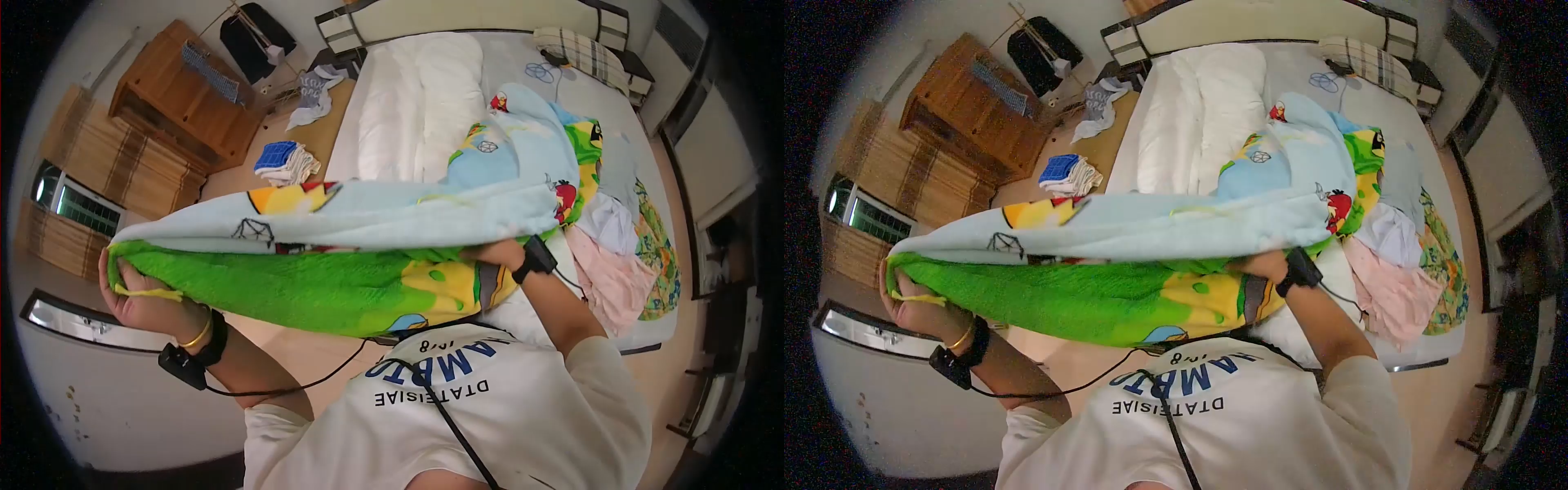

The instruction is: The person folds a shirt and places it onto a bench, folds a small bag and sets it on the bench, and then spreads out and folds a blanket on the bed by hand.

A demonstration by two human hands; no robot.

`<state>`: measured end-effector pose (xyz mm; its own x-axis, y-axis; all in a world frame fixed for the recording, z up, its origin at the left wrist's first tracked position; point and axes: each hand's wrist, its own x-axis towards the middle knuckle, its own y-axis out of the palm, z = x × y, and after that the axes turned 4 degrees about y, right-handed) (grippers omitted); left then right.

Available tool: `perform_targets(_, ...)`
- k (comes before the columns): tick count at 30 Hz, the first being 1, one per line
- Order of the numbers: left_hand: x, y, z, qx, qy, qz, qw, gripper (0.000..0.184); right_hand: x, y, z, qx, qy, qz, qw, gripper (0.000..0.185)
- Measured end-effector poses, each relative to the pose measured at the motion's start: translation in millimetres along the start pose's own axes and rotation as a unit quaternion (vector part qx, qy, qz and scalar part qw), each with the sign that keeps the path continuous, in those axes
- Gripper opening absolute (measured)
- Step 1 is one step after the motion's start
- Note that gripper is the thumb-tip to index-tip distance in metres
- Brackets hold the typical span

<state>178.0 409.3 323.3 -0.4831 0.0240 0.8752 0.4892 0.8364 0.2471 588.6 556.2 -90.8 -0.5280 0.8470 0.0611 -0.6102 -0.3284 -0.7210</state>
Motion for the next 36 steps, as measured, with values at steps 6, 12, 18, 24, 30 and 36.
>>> perform_targets(6, -8.2, -13.4, 18.7, -0.008, -0.035, -0.017, 0.999, 0.021, -18.3, 32.1, 12.9, -0.061, -0.026, -0.087, 0.994, 0.057)
perform_targets(12, -16.6, -6.6, 28.2, 0.021, -0.061, -0.025, 0.998, 0.022, -22.7, 17.0, 22.7, -0.005, 0.023, 0.022, 0.999, 0.059)
perform_targets(18, -28.4, -16.9, 48.0, -0.024, -0.092, -0.001, 0.995, 0.021, -56.7, 21.2, 40.1, -0.094, 0.023, -0.035, 0.995, 0.061)
perform_targets(24, -27.9, -65.4, 117.6, 0.02, -0.127, 0.014, 0.992, 0.021, -109.8, -105.3, 127.0, 0.007, -0.001, 0.018, 1.0, 0.035)
perform_targets(30, -42.5, -133.2, 160.6, -0.039, -0.272, 0.008, 0.961, 0.025, -162.9, -250.8, 164.0, 0.105, 0.067, -0.037, 0.992, 0.035)
perform_targets(36, -59.5, -196.3, 143.8, -0.202, -0.339, 0.025, 0.918, 0.017, -90.6, -268.8, 151.1, 0.144, 0.112, -0.133, 0.974, 0.025)
